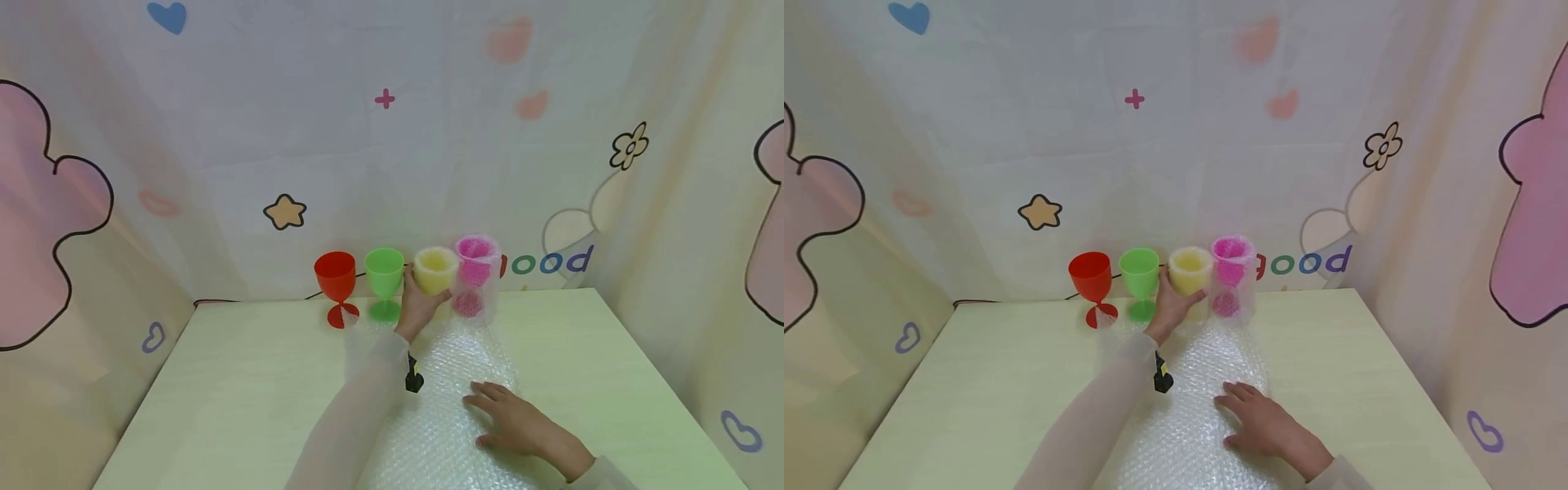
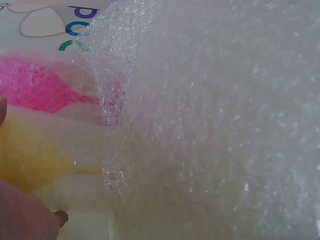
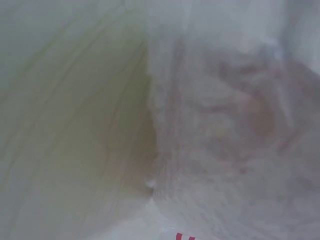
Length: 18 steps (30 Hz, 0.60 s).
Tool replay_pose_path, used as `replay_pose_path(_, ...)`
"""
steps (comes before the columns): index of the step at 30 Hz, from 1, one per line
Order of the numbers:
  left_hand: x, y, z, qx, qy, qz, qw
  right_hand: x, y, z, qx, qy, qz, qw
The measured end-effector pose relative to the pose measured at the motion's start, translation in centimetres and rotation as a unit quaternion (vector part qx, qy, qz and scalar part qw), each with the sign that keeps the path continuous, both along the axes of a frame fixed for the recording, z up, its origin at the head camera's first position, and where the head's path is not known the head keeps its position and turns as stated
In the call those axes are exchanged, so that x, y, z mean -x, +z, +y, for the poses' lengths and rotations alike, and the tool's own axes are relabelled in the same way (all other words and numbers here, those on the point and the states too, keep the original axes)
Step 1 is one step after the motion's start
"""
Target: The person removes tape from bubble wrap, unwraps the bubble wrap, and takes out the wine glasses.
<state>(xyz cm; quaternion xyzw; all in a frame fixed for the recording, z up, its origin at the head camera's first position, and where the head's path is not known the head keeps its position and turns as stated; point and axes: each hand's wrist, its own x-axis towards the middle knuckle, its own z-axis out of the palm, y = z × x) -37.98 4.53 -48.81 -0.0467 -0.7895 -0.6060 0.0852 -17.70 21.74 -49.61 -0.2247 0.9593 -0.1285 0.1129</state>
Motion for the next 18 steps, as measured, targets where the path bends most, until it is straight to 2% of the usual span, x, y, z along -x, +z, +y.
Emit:
replay_pose_path(5,-0.23,0.51,-0.12,0.012,0.008,0.007,0.9999,-0.23,0.05,-0.07,-0.004,0.016,0.024,1.000)
replay_pose_path(9,-0.48,0.62,-0.42,0.023,0.008,0.015,0.9996,-0.25,-0.10,-0.25,-0.005,0.012,0.021,1.000)
replay_pose_path(18,-0.94,1.03,-0.87,-0.009,-0.018,0.021,0.9996,-0.11,-0.19,-0.06,0.003,0.003,0.007,1.000)
